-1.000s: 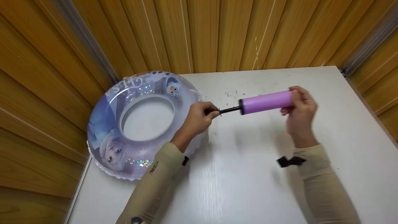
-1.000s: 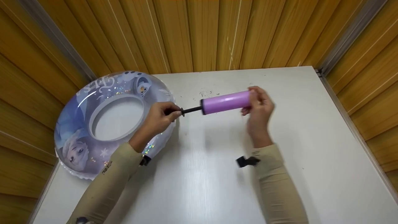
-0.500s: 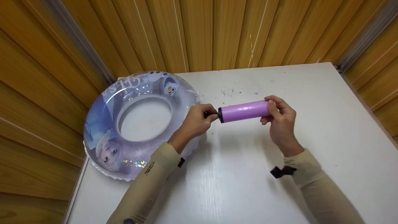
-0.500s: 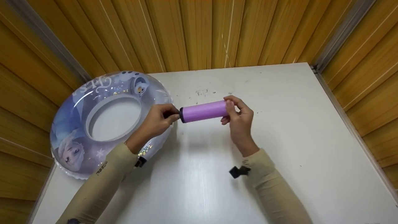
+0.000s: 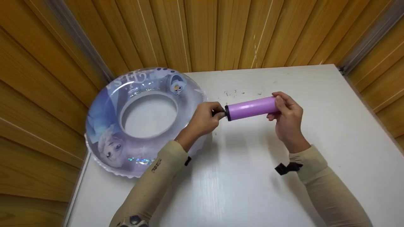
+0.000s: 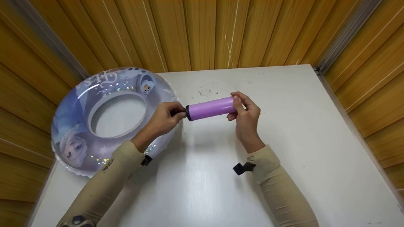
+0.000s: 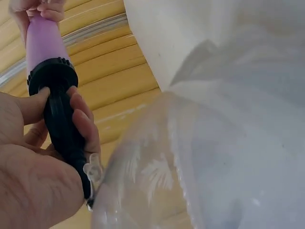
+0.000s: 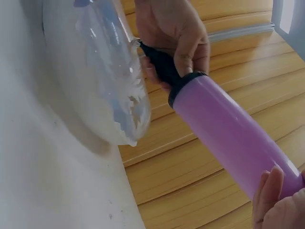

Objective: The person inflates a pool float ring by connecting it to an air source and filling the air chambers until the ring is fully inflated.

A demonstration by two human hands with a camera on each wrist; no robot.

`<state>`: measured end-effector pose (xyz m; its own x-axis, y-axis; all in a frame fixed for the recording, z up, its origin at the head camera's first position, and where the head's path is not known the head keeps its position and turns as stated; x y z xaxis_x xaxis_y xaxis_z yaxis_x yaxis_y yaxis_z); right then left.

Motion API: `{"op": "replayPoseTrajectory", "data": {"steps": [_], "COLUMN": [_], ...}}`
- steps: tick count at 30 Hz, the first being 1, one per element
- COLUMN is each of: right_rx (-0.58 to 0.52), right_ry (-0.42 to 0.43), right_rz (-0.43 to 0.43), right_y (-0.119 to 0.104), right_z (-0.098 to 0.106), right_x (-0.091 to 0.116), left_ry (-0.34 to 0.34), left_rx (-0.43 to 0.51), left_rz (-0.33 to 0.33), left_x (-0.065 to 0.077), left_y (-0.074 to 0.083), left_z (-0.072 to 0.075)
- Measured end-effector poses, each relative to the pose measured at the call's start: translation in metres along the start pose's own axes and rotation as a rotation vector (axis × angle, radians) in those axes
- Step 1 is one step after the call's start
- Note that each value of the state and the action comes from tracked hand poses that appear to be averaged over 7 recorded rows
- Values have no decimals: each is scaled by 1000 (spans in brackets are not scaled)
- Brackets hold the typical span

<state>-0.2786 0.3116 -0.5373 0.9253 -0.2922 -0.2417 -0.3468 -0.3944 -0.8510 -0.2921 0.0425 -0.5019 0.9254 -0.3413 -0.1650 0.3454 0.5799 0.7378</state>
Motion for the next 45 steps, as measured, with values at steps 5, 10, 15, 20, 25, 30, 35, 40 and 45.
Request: {"op": "replayPoseTrajectory", "data": {"steps": [5, 10, 15, 20, 25, 30, 35, 40, 45], "right_rx": [14, 99, 166, 206, 285, 348, 456, 511, 720], "right_ry": [-12, -29, -59, -92, -108, -114, -94, -83, -138], "right_rz": [43, -16, -128, -211, -288, -330, -323, -331, -243], "right_y": [3, 10, 19, 22, 27, 30, 28, 25, 23], "right_z": [8, 20, 26, 34, 40, 41, 36, 33, 29], "right_x": [2, 2, 1, -4, -7, -11, -12, -10, -8], "left_ry": [-9, -23, 14, 47, 113, 157, 179, 182, 198], "left_rx": [-39, -180, -284, -308, -214, -116, -102, -94, -65], "left_rz": [18, -2, 69, 186, 222, 215, 196, 193, 165], "left_x": [0, 1, 13, 29, 39, 42, 42, 44, 46], "left_y": [1, -1, -18, -34, -43, -51, -57, -57, -57], "left_z": [-4, 4, 23, 31, 36, 40, 41, 41, 41]}}
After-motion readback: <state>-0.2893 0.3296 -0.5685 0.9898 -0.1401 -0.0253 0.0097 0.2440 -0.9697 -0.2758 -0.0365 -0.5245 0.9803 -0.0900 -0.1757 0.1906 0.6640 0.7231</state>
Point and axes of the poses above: each hand's wrist, its own x-axis away from the middle knuckle, its own z-axis out of the back of the hand, y = z × x, the point moved 4 cm from there along -x, towards the middle knuckle, and after that the axes turned 2 degrees about z, right-handed, at the moved point
